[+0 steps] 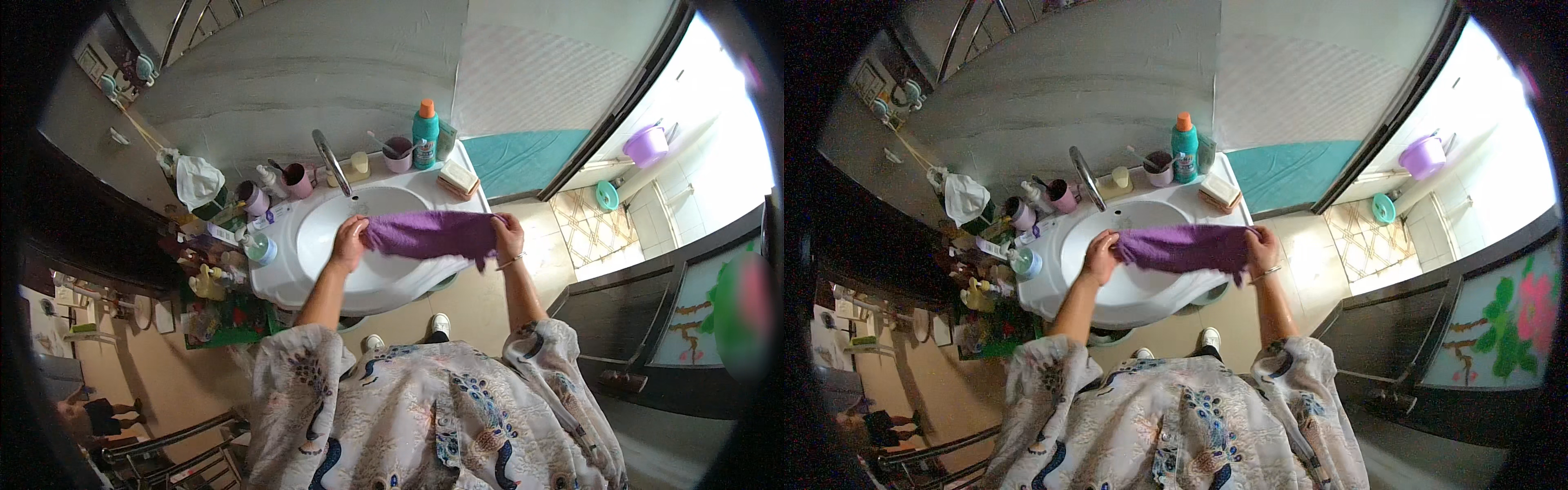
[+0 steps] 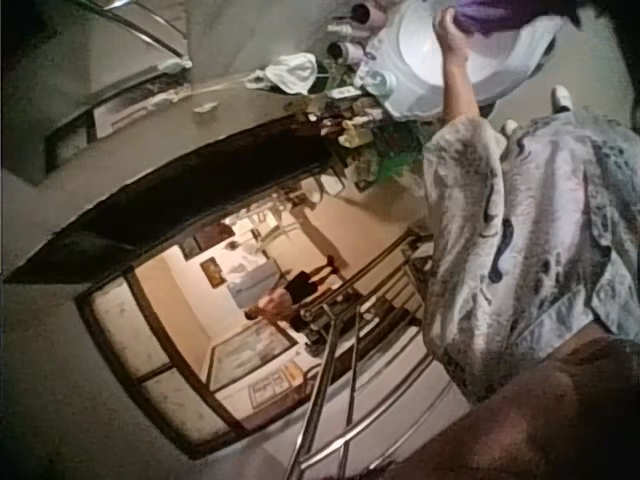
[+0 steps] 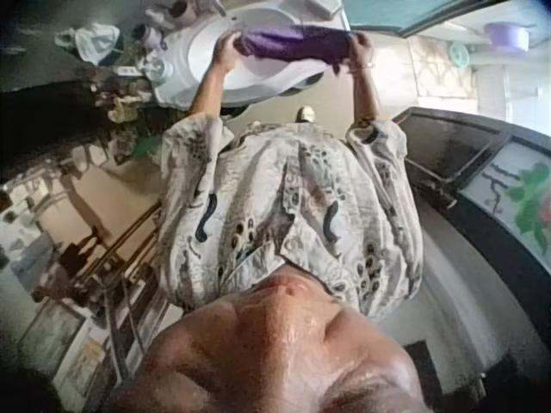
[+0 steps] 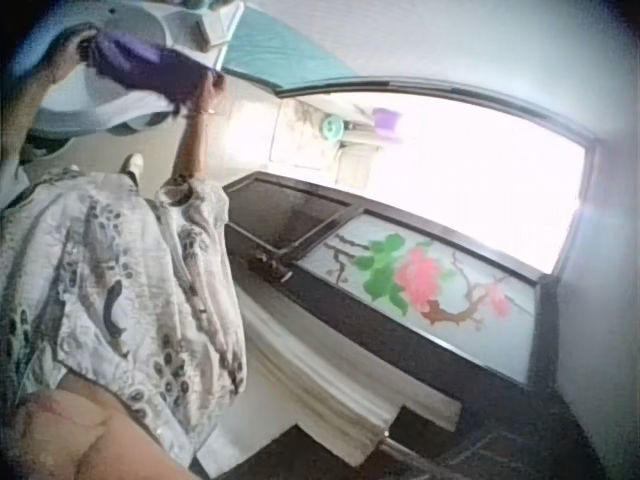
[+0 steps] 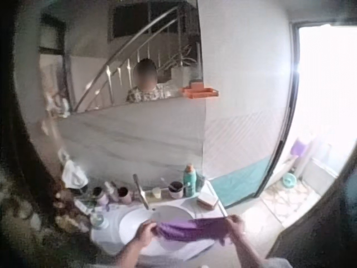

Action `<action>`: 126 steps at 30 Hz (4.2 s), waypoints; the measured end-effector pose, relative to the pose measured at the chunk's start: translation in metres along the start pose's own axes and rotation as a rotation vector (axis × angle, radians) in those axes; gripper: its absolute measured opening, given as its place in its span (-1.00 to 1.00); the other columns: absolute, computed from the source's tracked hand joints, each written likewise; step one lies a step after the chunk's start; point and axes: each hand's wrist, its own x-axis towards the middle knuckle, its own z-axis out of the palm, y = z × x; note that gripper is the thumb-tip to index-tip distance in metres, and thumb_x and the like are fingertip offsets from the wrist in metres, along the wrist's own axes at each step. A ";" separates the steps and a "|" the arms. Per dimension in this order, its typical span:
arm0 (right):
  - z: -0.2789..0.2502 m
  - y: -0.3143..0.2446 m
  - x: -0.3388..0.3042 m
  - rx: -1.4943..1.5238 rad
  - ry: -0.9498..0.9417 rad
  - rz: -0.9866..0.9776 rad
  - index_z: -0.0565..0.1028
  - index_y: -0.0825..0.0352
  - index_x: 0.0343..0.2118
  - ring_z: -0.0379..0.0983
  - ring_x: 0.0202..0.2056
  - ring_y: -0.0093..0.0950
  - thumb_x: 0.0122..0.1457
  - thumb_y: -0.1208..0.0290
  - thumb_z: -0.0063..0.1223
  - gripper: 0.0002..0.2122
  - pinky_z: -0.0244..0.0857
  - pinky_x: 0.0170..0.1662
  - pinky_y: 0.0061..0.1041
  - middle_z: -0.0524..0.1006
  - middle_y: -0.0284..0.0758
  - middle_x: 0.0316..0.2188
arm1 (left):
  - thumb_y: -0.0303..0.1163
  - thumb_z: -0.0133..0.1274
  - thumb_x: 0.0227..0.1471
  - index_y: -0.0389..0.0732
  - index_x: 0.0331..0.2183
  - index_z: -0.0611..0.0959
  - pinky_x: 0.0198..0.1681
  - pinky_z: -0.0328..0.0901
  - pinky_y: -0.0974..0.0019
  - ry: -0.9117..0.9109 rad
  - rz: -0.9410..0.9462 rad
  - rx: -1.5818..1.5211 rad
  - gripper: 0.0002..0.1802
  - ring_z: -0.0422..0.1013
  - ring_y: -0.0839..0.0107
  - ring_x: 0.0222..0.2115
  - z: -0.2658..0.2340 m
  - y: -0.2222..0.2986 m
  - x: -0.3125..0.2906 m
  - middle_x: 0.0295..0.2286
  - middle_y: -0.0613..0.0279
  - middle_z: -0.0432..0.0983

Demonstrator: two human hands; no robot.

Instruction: The person washes a purple cloth under running water in a bathroom sink, then uses it to wipe the sink basin and surrounding countertop. They move various toiletries, including a cup and bottles, to clean underneath them before placing them back. The person then wipes a green tray on the floor and walks away.

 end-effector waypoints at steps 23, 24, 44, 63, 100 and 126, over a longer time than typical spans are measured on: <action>-0.025 0.022 -0.050 -0.121 -0.147 0.330 0.49 0.43 -0.33 0.36 -0.55 -0.68 0.13 0.39 0.07 -0.82 0.27 -0.47 -0.69 0.48 -0.44 -0.53 | -0.62 -0.05 -0.11 -0.28 -0.17 0.47 -0.15 0.36 0.32 -0.231 -0.398 -0.250 -0.65 0.44 0.40 -0.30 0.133 -0.069 0.006 -0.30 0.19 0.49; -0.028 0.028 -0.038 -0.165 -0.076 0.232 0.51 0.42 -0.39 0.37 -0.60 -0.66 0.10 0.37 0.10 -0.82 0.28 -0.54 -0.66 0.50 -0.41 -0.59 | -0.62 -0.03 -0.12 -0.29 -0.17 0.47 -0.15 0.35 0.31 -0.142 -0.368 -0.202 -0.64 0.43 0.40 -0.30 0.126 -0.077 0.018 -0.31 0.19 0.49; 0.030 0.094 0.030 -1.256 -0.505 -0.318 0.17 0.20 0.16 0.05 0.15 -0.20 0.06 0.31 -0.08 -0.46 -0.11 0.18 -0.17 0.18 -0.18 0.15 | -0.36 -0.10 -0.01 -0.08 0.10 0.29 0.23 -0.19 0.01 -0.268 0.287 1.603 -0.43 -0.05 0.26 0.19 0.094 -0.159 0.118 0.16 0.22 0.07; 0.202 0.135 0.095 -1.204 -0.654 -0.399 0.21 0.14 0.13 0.02 0.16 -0.20 0.11 0.30 -0.18 -0.53 -0.14 0.20 -0.22 0.18 -0.26 0.15 | -0.52 -0.02 -0.11 -0.22 -0.08 0.48 0.17 -0.01 0.10 0.159 0.329 1.636 -0.56 0.12 0.14 0.10 -0.026 -0.089 0.203 0.01 0.11 0.29; -0.001 0.111 -0.087 -1.212 -0.505 -0.342 0.18 0.35 0.14 -0.05 0.22 -0.20 0.07 0.47 -0.17 -0.50 -0.19 0.24 -0.19 0.14 -0.18 0.18 | -0.47 -0.16 -0.01 -0.29 0.00 0.38 0.18 -0.01 0.15 -0.410 0.254 1.338 -0.53 0.10 0.14 0.12 0.085 -0.196 -0.022 0.07 0.00 0.22; 0.278 0.134 -0.275 -1.175 -0.881 -0.311 0.05 0.13 0.22 -0.23 0.27 -0.21 0.10 0.26 -0.10 -0.41 -0.31 0.26 -0.18 -0.02 -0.23 0.25 | -0.52 -0.08 -0.04 -0.26 -0.06 0.42 0.06 0.12 0.07 0.200 0.243 1.360 -0.58 0.22 -0.02 -0.02 -0.201 -0.068 -0.185 -0.06 -0.05 0.31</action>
